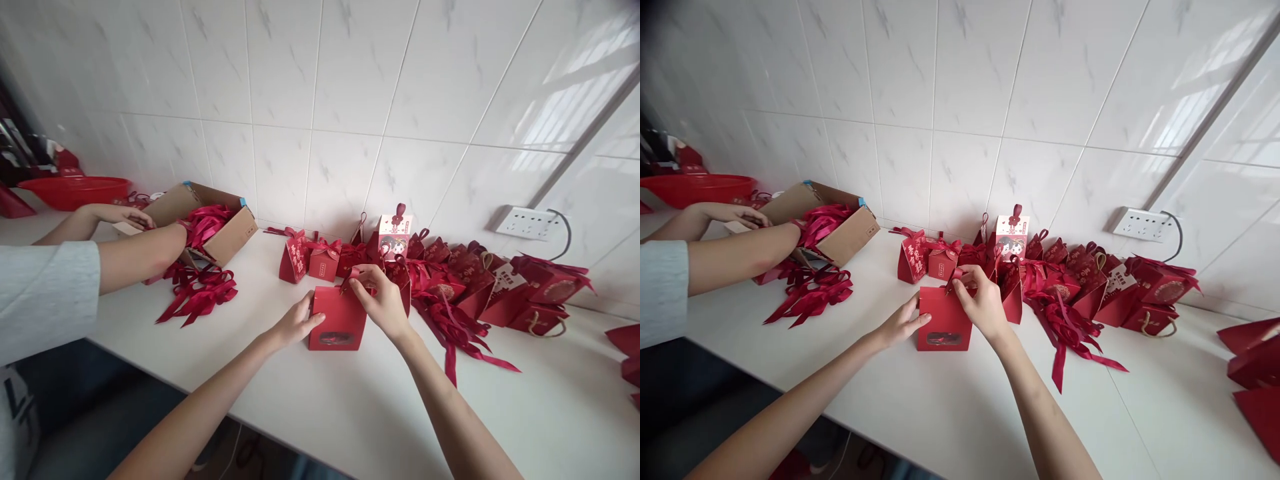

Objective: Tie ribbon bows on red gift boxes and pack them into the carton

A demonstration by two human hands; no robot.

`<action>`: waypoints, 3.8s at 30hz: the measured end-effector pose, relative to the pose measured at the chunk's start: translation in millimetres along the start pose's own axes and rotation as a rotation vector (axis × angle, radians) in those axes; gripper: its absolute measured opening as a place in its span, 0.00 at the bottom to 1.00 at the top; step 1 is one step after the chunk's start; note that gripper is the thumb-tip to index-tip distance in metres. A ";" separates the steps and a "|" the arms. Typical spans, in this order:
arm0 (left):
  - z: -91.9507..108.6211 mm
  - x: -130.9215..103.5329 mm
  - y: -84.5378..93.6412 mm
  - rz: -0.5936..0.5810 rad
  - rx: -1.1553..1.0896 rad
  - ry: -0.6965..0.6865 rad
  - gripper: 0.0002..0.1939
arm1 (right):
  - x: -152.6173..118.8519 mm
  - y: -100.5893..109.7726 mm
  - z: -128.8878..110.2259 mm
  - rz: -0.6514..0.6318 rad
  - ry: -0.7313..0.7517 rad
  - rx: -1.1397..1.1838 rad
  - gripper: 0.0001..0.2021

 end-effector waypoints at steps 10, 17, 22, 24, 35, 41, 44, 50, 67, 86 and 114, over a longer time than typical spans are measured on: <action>54.1 49.3 -2.4 0.228 0.277 -0.225 0.05 | -0.8 -2.6 7.3 0.079 0.025 0.126 0.06; 47.1 70.0 -16.6 0.215 0.244 -0.305 0.06 | 3.5 12.1 15.4 -0.014 0.217 -0.020 0.03; 48.8 72.7 -21.0 0.196 0.224 -0.364 0.10 | -1.1 9.9 23.0 -0.047 0.316 -0.066 0.05; 46.8 67.6 -20.6 0.222 0.216 -0.394 0.13 | -4.3 4.8 26.4 -0.063 0.321 -0.054 0.06; 41.9 59.2 -22.3 0.254 0.224 -0.408 0.17 | -9.9 2.7 29.7 -0.029 0.441 -0.082 0.07; 42.5 57.8 -22.1 0.243 0.222 -0.429 0.19 | -12.2 -0.2 28.6 0.030 0.492 -0.078 0.07; 41.2 58.1 -22.6 0.240 0.209 -0.426 0.19 | -11.5 1.0 28.2 0.035 0.494 -0.083 0.07; 40.4 59.2 -23.1 0.246 0.188 -0.421 0.19 | -12.3 1.1 29.9 -0.002 0.532 -0.137 0.07; 36.9 58.9 -23.2 0.265 0.085 -0.370 0.14 | -11.3 0.5 39.7 0.122 0.258 -0.004 0.04; 37.8 60.0 -27.3 0.365 0.134 -0.379 0.14 | -4.1 -3.2 35.0 0.095 0.112 0.009 0.08; 26.3 42.4 -39.0 0.705 0.026 -0.613 0.42 | 15.1 104.9 36.7 0.176 -0.146 0.479 0.08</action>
Point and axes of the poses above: each hand's wrist, its own x-axis towards the middle knuckle, its own y-axis out of the back of the hand, z = x × y, the point moved 4 cm from there along x, towards the middle knuckle, and after that the axes turned 1 degree about z, right-handed, at the moved point
